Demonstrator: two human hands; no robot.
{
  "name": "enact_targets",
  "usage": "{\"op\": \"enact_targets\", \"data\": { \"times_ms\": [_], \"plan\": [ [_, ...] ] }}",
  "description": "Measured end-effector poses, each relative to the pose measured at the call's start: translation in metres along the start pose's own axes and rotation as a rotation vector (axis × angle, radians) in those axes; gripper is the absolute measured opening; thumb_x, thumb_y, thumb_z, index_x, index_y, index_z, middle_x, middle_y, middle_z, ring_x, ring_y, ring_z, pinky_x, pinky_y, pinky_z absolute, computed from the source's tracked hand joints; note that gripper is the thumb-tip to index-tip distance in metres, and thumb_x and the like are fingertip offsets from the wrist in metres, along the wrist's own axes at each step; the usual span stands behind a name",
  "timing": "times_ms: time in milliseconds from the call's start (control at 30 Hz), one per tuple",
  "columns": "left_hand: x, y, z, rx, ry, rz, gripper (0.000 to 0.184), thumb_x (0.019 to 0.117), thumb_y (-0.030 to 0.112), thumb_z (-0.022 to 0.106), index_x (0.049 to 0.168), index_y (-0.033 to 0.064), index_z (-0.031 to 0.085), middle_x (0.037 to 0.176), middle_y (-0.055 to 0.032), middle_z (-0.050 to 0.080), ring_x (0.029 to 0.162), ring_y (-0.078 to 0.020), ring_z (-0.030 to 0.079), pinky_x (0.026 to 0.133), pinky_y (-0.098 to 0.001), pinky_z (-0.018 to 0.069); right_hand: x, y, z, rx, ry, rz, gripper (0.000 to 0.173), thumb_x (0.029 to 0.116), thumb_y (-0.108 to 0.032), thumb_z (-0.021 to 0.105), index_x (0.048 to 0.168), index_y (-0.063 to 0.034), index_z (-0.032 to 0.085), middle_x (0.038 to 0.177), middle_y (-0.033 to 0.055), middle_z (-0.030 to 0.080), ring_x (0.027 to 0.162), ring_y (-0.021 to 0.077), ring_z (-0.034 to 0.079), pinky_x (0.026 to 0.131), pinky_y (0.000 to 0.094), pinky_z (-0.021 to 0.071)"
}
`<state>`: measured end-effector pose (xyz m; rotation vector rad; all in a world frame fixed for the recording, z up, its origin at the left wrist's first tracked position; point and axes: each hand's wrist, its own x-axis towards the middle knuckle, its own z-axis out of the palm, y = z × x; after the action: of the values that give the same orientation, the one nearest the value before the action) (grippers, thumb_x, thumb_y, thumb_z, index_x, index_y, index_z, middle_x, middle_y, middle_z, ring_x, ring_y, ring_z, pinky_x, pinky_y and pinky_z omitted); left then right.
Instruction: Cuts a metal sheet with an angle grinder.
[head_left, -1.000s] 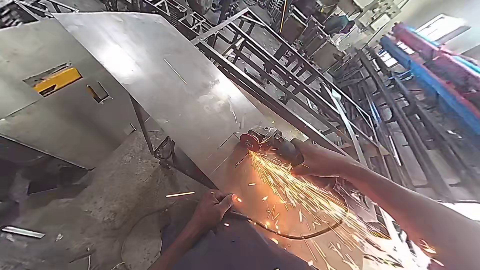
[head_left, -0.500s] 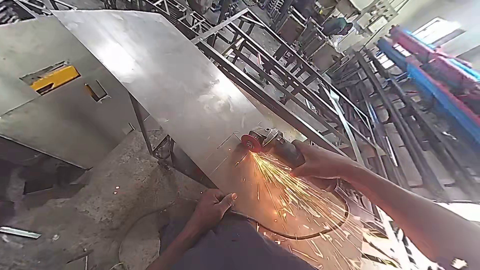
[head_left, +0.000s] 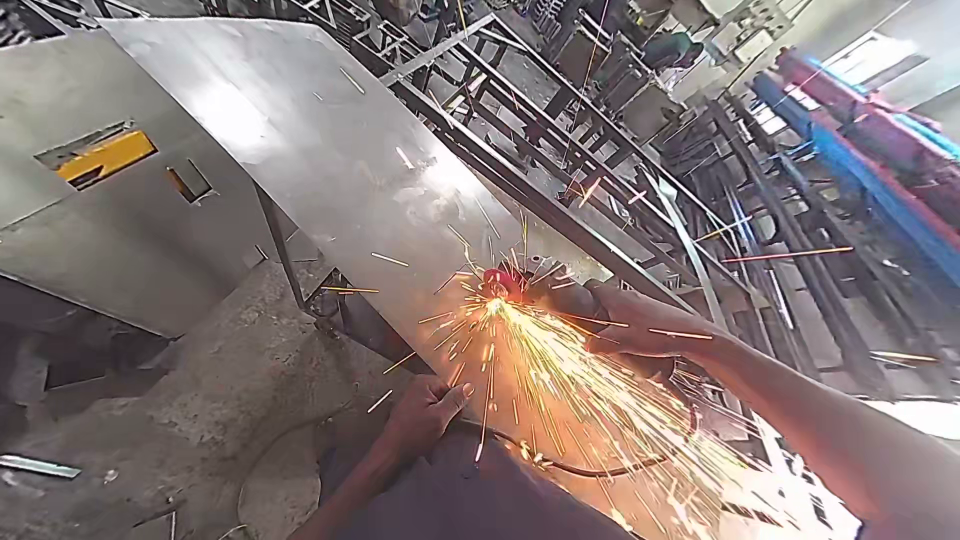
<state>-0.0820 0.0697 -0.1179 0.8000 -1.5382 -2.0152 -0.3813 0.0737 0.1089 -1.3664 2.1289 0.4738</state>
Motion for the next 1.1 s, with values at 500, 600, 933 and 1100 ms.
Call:
{"op": "enact_targets", "data": {
  "times_ms": [500,600,933,1100],
  "plan": [
    [-0.001,0.005,0.0,-0.024,-0.037,0.007,0.046,0.101,0.033,0.062,0.059,0.0158,0.054,0.051,0.0077,0.045,0.045,-0.0044,0.041,0.046,-0.0251,0.0351,-0.024,0.01,0.008,0.254,0.063,0.033,0.071,0.0688,-0.031,0.09,0.127,-0.0196,0.051,0.098,0.0045,0.068,0.083,0.0167,0.07,0.073,0.0416,0.0594],
    [-0.001,0.006,0.001,-0.036,-0.048,0.011,0.042,0.1016,0.031,0.061,0.063,0.0151,0.059,0.054,0.0078,0.048,0.047,-0.0038,0.043,0.047,-0.0237,0.0367,-0.027,0.009,0.021,0.304,0.046,0.009,0.076,0.0653,-0.033,0.089,0.129,-0.0205,0.051,0.1,0.0036,0.068,0.086,0.0152,0.07,0.075,0.0406,0.0599],
    [-0.001,0.001,-0.012,-0.102,0.19,0.172,0.036,0.1032,0.028,0.06,0.071,0.0116,0.061,0.058,0.0054,0.055,0.049,-0.0047,0.052,0.049,-0.0234,0.0456,-0.027,-0.01,0.058,0.302,-0.023,-0.045,0.073,0.067,-0.037,0.087,0.128,-0.0207,0.051,0.098,0.0015,0.068,0.085,0.0131,0.069,0.074,0.0389,0.0595],
    [0.0,0.004,-0.013,-0.077,0.166,0.144,0.035,0.1036,0.028,0.059,0.074,0.0101,0.065,0.06,0.0031,0.059,0.051,-0.0074,0.055,0.05,-0.0257,0.0467,-0.03,-0.017,0.061,0.267,-0.025,-0.047,0.073,0.0682,-0.04,0.087,0.129,-0.0228,0.051,0.098,0.0007,0.068,0.086,0.0132,0.069,0.074,0.0396,0.0592]
  ]
}}
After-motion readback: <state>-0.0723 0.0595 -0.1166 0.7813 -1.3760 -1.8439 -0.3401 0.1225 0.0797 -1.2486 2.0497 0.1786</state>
